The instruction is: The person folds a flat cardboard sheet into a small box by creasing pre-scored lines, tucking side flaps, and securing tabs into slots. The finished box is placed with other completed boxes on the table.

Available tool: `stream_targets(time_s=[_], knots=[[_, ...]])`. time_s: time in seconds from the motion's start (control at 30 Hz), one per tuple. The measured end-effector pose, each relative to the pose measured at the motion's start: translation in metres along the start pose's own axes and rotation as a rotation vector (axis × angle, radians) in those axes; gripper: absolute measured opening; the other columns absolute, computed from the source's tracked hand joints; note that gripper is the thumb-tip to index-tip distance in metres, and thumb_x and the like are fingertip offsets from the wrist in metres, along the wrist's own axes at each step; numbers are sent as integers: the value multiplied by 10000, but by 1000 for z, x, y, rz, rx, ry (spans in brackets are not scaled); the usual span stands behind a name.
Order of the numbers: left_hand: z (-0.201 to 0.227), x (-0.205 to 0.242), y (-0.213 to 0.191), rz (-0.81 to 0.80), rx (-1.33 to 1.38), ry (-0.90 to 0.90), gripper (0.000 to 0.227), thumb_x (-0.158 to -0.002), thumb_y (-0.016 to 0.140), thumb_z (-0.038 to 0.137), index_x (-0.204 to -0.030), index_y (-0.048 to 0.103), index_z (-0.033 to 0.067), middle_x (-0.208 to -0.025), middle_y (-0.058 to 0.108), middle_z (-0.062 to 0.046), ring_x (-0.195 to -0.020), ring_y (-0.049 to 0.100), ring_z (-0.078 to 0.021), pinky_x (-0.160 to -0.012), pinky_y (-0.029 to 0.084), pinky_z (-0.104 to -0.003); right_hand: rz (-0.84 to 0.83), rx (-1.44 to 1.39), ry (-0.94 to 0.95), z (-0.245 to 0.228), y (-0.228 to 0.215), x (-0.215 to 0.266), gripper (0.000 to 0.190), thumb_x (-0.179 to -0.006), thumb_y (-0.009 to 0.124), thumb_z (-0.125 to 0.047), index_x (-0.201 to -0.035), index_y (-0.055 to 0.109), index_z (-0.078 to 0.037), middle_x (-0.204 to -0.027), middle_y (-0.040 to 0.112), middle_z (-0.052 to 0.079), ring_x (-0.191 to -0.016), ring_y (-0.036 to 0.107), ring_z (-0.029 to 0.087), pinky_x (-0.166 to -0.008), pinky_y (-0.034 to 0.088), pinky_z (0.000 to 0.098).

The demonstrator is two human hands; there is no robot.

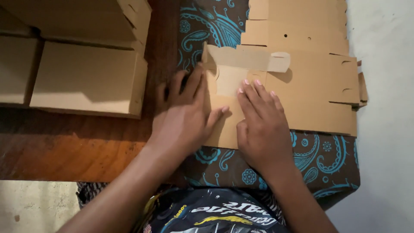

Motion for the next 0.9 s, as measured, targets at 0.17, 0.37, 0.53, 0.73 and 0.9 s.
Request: stream_targets(time_s=[0.17, 0.37, 0.53, 0.73, 0.9], knots=[[6, -11, 3, 75, -122, -67, 753, -917, 605, 645, -1388, 572, 58, -1461, 476, -133, -1229, 473, -356, -939, 430, -598, -10, -6, 10, -1, -1, 0, 550, -891, 479, -67, -1424, 586, 13, -1527, 547, 176, -1460, 453, 356, -1188, 344, 548], [2, -13, 5, 57, -99, -63, 804, -919, 569, 689, -1415, 554, 56, -1396, 506, -120, -1196, 465, -363, -935, 422, -606, 1, 9, 13, 0, 0, 0, 558, -880, 492, -54, -1424, 594, 17, -1521, 557, 176, -1455, 464, 359, -1181, 356, 547], [0, -13, 9, 74, -118, -62, 794, -921, 559, 688, -1417, 543, 69, -1395, 493, -123, -1195, 455, -375, -930, 410, -619, 2, 2, 11, -1, -1, -1, 555, -885, 486, -50, -1426, 590, 14, -1520, 558, 174, -1458, 461, 358, -1186, 351, 545], [0, -5, -2, 46, -44, -25, 781, -903, 619, 647, -1398, 543, 48, -1408, 505, -140, -1231, 449, -369, -934, 409, -598, -7, 3, 47, -1, 0, -1, 547, -891, 485, -63, -1423, 595, 5, -1534, 544, 159, -1467, 444, 345, -1189, 335, 556], [3, 11, -13, 2, 88, 2, 724, -931, 620, 558, -1389, 539, 3, -1440, 512, -156, -1333, 430, -363, -1043, 358, -545, -21, 7, 50, -1, 3, -1, 548, -897, 474, -82, -1423, 592, 17, -1529, 548, 166, -1462, 447, 346, -1179, 344, 570]])
Point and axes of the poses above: each hand's wrist, its own x-axis away from the middle knuckle, its own y-axis out of the palm, z = x × y, the point moved 1 cm from there along -x, towards the middle knuckle
